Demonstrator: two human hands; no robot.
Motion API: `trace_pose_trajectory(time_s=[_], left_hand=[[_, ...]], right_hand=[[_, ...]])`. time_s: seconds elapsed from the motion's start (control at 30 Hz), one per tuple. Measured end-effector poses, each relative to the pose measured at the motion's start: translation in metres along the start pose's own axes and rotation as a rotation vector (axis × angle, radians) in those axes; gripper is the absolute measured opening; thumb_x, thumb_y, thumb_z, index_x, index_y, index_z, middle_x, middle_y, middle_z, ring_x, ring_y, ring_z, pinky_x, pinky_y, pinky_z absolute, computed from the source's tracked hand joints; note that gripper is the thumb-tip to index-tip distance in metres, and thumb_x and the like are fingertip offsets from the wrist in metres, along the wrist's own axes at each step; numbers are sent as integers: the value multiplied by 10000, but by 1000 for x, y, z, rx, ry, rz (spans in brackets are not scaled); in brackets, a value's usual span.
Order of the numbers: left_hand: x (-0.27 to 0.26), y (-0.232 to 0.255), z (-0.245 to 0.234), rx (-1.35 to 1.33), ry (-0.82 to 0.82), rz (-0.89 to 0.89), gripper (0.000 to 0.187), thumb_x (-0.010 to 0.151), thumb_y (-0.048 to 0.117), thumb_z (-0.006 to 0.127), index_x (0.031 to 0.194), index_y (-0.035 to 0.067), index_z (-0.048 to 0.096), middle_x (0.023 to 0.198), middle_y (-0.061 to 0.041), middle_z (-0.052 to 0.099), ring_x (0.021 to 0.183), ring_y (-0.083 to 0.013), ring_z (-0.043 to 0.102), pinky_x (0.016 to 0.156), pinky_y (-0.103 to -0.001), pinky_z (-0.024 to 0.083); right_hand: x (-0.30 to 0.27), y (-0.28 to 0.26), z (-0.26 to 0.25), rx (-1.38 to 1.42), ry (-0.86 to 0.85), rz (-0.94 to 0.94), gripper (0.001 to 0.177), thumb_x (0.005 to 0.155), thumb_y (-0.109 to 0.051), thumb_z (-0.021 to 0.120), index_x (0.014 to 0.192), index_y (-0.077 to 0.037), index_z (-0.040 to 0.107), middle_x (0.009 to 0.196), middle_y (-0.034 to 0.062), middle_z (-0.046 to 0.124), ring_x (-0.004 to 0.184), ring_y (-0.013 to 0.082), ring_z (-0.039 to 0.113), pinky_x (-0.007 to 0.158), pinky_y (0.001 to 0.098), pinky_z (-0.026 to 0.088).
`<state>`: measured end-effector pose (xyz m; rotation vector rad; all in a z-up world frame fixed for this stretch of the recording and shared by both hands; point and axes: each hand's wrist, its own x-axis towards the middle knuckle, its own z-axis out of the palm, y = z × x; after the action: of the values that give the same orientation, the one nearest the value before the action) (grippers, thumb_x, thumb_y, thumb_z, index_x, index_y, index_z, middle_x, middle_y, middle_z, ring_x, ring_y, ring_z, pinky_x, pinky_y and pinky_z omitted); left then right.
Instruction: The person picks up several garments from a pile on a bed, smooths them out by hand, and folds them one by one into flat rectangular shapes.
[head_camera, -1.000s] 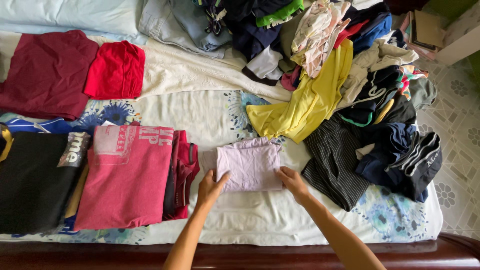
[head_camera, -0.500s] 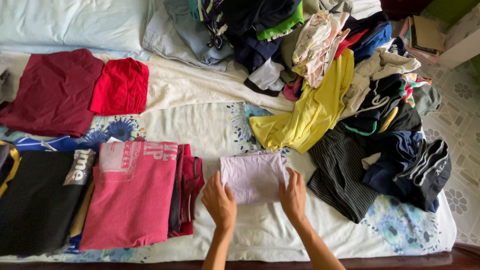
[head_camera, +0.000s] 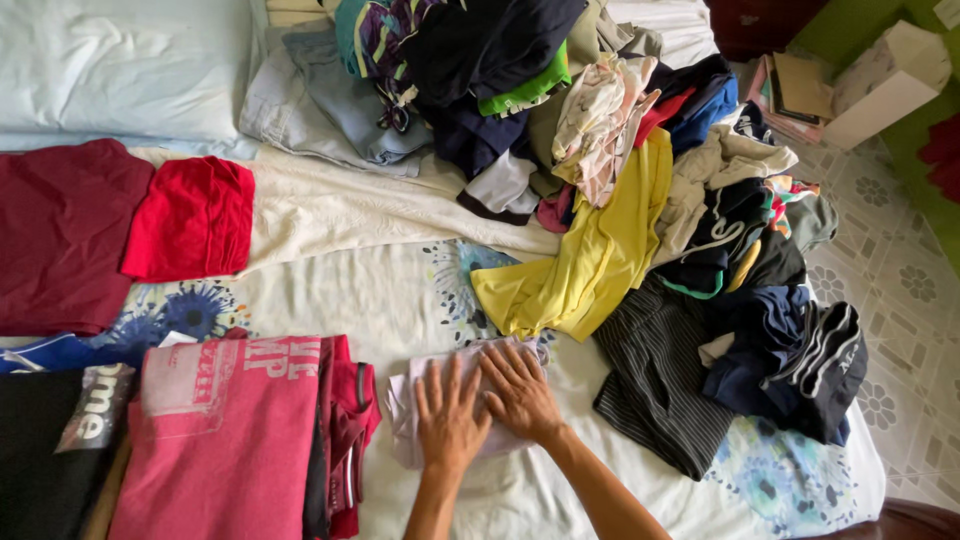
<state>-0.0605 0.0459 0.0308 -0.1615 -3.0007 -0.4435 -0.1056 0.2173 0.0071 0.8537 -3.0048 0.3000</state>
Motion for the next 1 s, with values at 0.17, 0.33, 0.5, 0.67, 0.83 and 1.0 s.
trace_pose_trajectory(time_s=[0.17,0.33,0.5,0.67,0.83,1.0], left_hand=[[6,-41,-23,62,-176,-168,778,854,539,582,1596,411,383,1676,-113,261,1506,-427,210,1144,-612,160],[-19,-51,11,37,229,-198,620,952,354,573,1534,205,420,1588,-155,381,1466,-435,338,1173,-520,291],[-43,-47,7,-84,226,-344,603,950,232,589,1514,91,431,1592,-231,378,1449,-415,374,1153,-503,322],[-125,11,33,-945,660,-705,663,890,146,700,1469,27,400,1401,-179,488,1263,-334,502,1048,-450,422],[-137,32,89,-1752,462,-1309,432,955,221,778,1253,-52,624,1117,-156,662,1006,-268,588,790,-367,449],[-55,3,88,-1868,526,-1612,476,809,231,830,1238,114,657,1191,-34,688,1059,-195,645,859,-359,507]], right_hand=[[-6,23,-19,-61,-171,155,691,1003,-588,381,1595,-254,254,1680,9,159,1548,299,21,1230,531,20],[-32,37,-4,-26,-100,203,685,1018,-530,356,1611,-206,247,1692,33,158,1548,299,47,1230,524,28],[-86,46,1,77,31,235,667,1052,-466,353,1612,-121,243,1701,69,184,1564,330,72,1251,508,45],[-132,14,7,653,392,748,618,968,-370,507,1520,-96,451,1584,128,442,1438,311,462,1129,450,452],[-147,-62,53,1707,327,1299,483,957,-311,572,1373,-69,543,1389,125,578,1260,296,571,1067,431,488],[-92,-75,87,2461,639,1542,335,972,-271,642,1215,-43,616,1178,123,690,1073,311,667,1036,430,517]])
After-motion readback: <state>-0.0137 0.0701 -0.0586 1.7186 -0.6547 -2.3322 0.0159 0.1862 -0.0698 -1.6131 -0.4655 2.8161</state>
